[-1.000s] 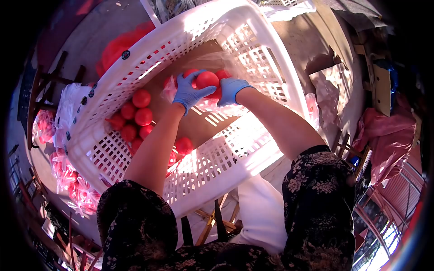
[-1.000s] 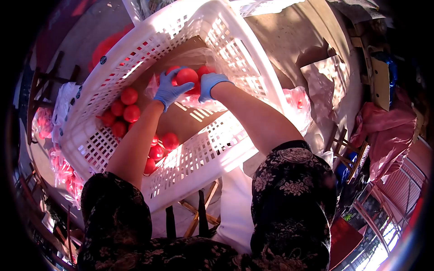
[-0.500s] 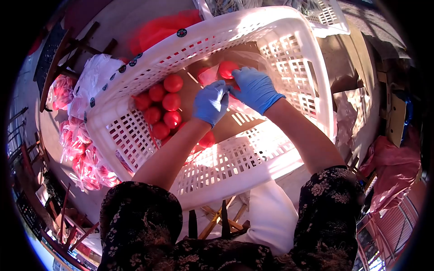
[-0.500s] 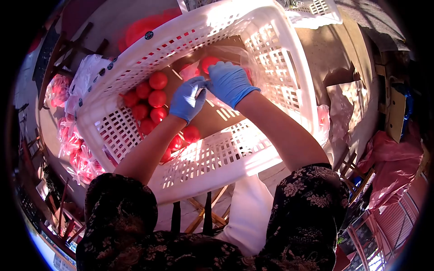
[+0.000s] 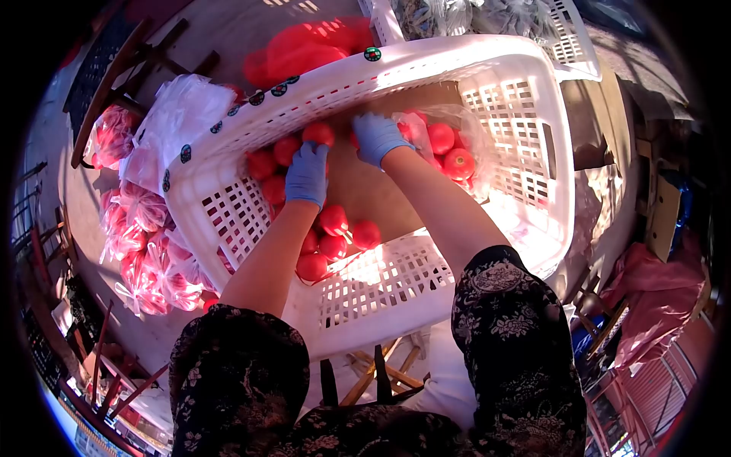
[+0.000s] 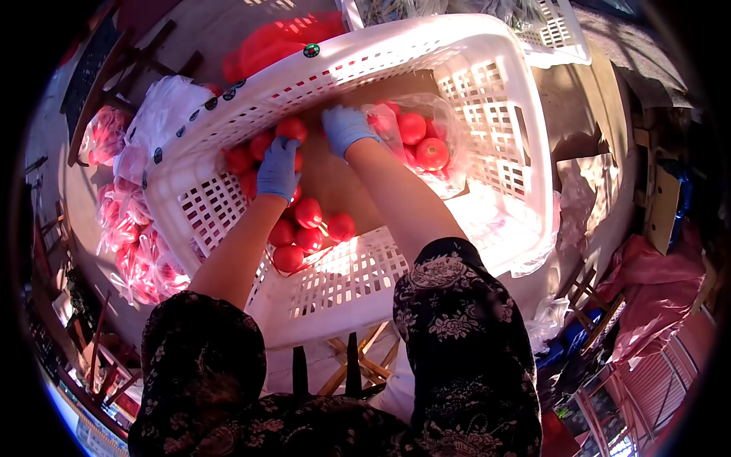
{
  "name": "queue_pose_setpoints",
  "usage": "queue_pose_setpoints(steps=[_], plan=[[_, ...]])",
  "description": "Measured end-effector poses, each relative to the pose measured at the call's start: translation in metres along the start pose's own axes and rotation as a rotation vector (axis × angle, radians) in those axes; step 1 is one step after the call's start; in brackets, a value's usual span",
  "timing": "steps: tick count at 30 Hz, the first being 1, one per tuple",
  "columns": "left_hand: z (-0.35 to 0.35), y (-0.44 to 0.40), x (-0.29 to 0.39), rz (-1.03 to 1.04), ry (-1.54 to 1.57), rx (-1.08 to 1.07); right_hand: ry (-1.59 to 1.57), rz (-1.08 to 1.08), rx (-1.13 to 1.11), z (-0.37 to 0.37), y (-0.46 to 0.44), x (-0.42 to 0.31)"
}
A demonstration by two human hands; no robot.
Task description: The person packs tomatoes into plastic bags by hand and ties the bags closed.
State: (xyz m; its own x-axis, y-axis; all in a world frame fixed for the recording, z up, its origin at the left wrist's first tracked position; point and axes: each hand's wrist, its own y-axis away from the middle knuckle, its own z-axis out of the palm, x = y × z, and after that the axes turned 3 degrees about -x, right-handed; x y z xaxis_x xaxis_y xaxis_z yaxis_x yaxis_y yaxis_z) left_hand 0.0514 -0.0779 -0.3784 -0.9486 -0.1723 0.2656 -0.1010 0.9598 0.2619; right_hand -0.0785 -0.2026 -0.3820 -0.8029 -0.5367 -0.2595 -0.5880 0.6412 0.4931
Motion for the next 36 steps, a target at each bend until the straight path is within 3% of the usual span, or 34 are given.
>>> queue_pose_setpoints(steps=[4, 7, 10, 13, 15, 17, 20, 24, 26, 28, 31, 32, 33, 36], plan=[[0.009, 0.004, 0.005, -0.105, 0.299, 0.245, -0.047, -0.198, 0.117, -0.011, 0.014, -0.030], [0.008, 0.016, 0.014, -0.472, 0.304, 0.140, 0.148, -0.241, 0.282, -0.011, 0.019, -0.043], [0.016, 0.011, 0.010, -0.479, 0.314, 0.002, 0.090, -0.222, 0.295, -0.002, 0.009, -0.043], [0.019, 0.002, 0.004, -0.389, 0.330, -0.155, 0.055, -0.116, 0.081, -0.020, 0.002, -0.056], [0.029, -0.009, -0.004, -0.303, 0.285, -0.324, 0.179, 0.001, 0.009, -0.016, -0.015, -0.076], [0.048, -0.013, -0.016, -0.279, 0.217, -0.449, 0.415, 0.161, 0.089, -0.001, -0.020, -0.100], [0.153, 0.001, -0.071, -0.070, 0.324, 0.053, 0.673, 0.201, 0.122, 0.016, -0.035, -0.109], [0.098, 0.008, -0.039, -0.215, 0.270, -0.205, 0.943, 0.106, 0.098, 0.035, -0.048, -0.113], [0.035, 0.001, 0.002, -0.327, 0.233, -0.373, 0.632, 0.022, 0.154, 0.029, -0.054, -0.101], [0.012, 0.007, 0.020, -0.299, 0.338, -0.195, 0.371, -0.082, 0.189, 0.000, -0.027, -0.078], [0.006, 0.009, 0.029, -0.230, 0.632, 0.025, 0.035, -0.148, -0.050, -0.054, 0.008, -0.026], [0.006, 0.008, 0.033, -0.220, 0.714, 0.114, -0.126, -0.146, -0.027, -0.073, 0.026, -0.008], [0.006, 0.007, 0.040, -0.209, 0.796, 0.204, -0.261, -0.098, 0.051, -0.080, 0.040, 0.010], [-0.042, 0.002, 0.071, -0.137, 1.311, 0.193, -0.797, 0.053, -0.161, -0.138, 0.093, 0.065]])
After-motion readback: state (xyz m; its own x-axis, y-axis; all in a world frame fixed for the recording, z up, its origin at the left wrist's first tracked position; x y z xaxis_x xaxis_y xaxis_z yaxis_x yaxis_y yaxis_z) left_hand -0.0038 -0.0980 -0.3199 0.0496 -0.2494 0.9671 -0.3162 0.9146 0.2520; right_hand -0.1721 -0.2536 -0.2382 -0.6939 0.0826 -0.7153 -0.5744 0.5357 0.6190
